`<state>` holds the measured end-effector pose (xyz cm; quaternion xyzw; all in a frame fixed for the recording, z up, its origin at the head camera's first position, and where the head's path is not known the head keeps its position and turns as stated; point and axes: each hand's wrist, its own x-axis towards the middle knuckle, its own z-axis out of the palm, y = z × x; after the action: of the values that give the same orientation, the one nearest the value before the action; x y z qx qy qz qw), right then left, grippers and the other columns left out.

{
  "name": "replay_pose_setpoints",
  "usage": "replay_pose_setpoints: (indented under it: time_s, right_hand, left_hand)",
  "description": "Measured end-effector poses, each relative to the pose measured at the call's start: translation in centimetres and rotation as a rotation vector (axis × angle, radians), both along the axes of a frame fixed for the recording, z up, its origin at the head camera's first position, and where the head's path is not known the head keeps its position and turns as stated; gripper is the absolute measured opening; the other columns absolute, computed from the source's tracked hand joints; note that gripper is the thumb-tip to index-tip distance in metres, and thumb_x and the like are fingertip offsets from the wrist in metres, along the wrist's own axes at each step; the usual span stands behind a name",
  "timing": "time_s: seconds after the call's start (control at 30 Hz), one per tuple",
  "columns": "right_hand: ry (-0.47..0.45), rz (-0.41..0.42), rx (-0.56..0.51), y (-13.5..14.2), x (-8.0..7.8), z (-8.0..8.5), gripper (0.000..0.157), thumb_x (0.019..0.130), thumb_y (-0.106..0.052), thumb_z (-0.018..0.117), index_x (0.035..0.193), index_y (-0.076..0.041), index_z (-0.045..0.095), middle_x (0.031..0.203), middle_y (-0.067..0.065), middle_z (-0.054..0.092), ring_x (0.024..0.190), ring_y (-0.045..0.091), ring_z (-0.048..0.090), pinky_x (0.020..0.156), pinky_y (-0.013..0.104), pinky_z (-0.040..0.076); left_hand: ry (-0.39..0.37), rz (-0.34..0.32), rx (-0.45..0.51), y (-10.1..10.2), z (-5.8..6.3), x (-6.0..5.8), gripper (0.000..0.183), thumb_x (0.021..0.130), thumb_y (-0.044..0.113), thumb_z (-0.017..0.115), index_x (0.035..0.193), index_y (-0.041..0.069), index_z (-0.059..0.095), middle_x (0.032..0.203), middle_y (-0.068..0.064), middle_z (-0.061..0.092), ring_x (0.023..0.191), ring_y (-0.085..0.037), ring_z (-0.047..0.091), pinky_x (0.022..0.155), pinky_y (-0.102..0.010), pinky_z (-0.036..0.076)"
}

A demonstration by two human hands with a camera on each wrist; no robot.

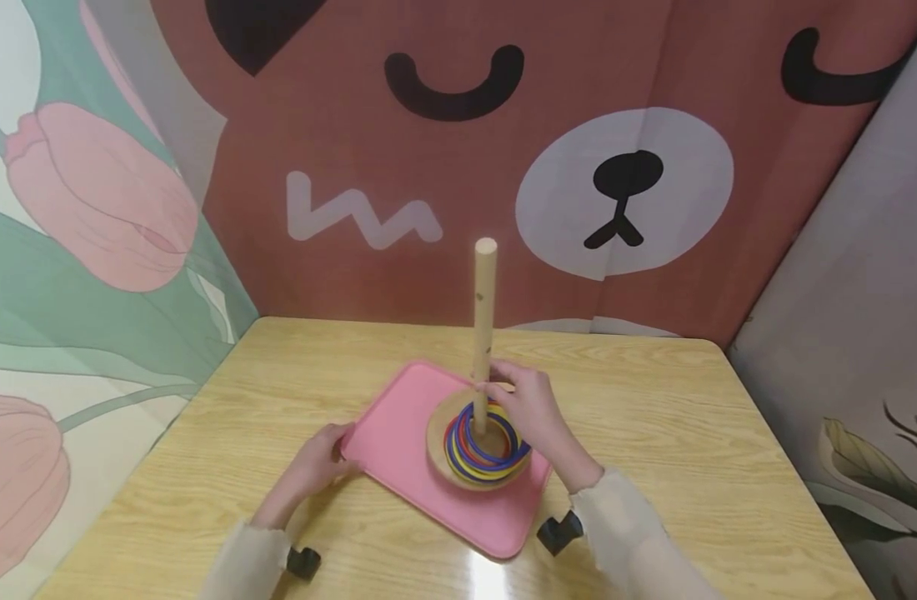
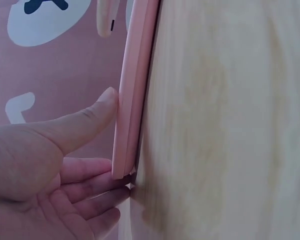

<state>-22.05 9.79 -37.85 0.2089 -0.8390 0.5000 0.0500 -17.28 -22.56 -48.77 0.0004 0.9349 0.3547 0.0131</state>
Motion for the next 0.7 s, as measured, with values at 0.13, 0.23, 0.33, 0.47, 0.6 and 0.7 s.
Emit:
replay_pose_setpoints:
  time_s: [0.13,0.23,0.33,0.47,0.6,0.7]
  right_hand:
    - [-0.011,0.004,-0.017,-0.4,0.0,-0.5,0.024,0.090,-0.009,0.067,0.112,0.000,0.070,0.103,0.017,0.074,0.103,0.031,0.069,0.083,0.033,0.060]
    - [-0.027,-0.003,-0.020,-0.7,-0.1,-1.0,0.024,0.090,-0.009,0.067,0.113,0.000,0.070,0.104,0.017,0.074,0.104,0.031,0.068,0.082,0.032,0.060]
    - [-0.035,-0.011,-0.025,-1.0,0.0,-1.4,0.025,0.089,-0.008,0.068,0.113,0.000,0.070,0.105,0.018,0.073,0.104,0.031,0.068,0.083,0.032,0.060]
    - [-0.047,-0.009,-0.023,-1.3,-0.1,-1.9,0.025,0.090,-0.008,0.067,0.114,0.001,0.069,0.105,0.018,0.073,0.104,0.032,0.068,0.085,0.033,0.060]
    - [-0.056,-0.018,-0.025,-1.5,-0.1,-2.4,0.025,0.090,-0.008,0.067,0.113,0.002,0.069,0.104,0.018,0.073,0.103,0.031,0.069,0.086,0.034,0.059]
    - [-0.042,-0.030,-0.030,-1.7,-0.2,-2.6,0.026,0.088,-0.006,0.069,0.112,0.002,0.070,0.102,0.019,0.073,0.101,0.032,0.070,0.085,0.034,0.060]
  left_hand:
    - [0.006,-0.010,-0.011,0.0,0.0,0.1,0.067,0.073,0.016,0.083,0.131,-0.005,0.056,0.111,-0.015,0.064,0.103,-0.028,0.061,0.097,-0.047,0.051]
    - [0.022,-0.027,-0.035,0.1,0.0,0.2,0.067,0.071,0.015,0.085,0.128,-0.006,0.058,0.104,-0.012,0.065,0.097,-0.023,0.061,0.094,-0.046,0.052]
    - [0.033,-0.031,-0.044,0.2,0.2,0.3,0.066,0.068,0.014,0.086,0.125,-0.006,0.060,0.101,-0.012,0.066,0.096,-0.023,0.061,0.093,-0.046,0.053]
    - [0.061,-0.040,-0.059,0.3,0.2,0.3,0.064,0.066,0.014,0.088,0.120,-0.006,0.063,0.100,-0.012,0.067,0.094,-0.024,0.062,0.092,-0.046,0.053]
    - [0.058,-0.048,-0.051,0.4,0.2,0.3,0.061,0.064,0.014,0.088,0.117,-0.005,0.066,0.097,-0.009,0.067,0.090,-0.019,0.060,0.090,-0.045,0.053]
    - [0.047,-0.050,-0.042,0.5,0.3,0.4,0.058,0.063,0.014,0.089,0.115,-0.003,0.068,0.094,-0.007,0.066,0.087,-0.017,0.057,0.087,-0.042,0.053]
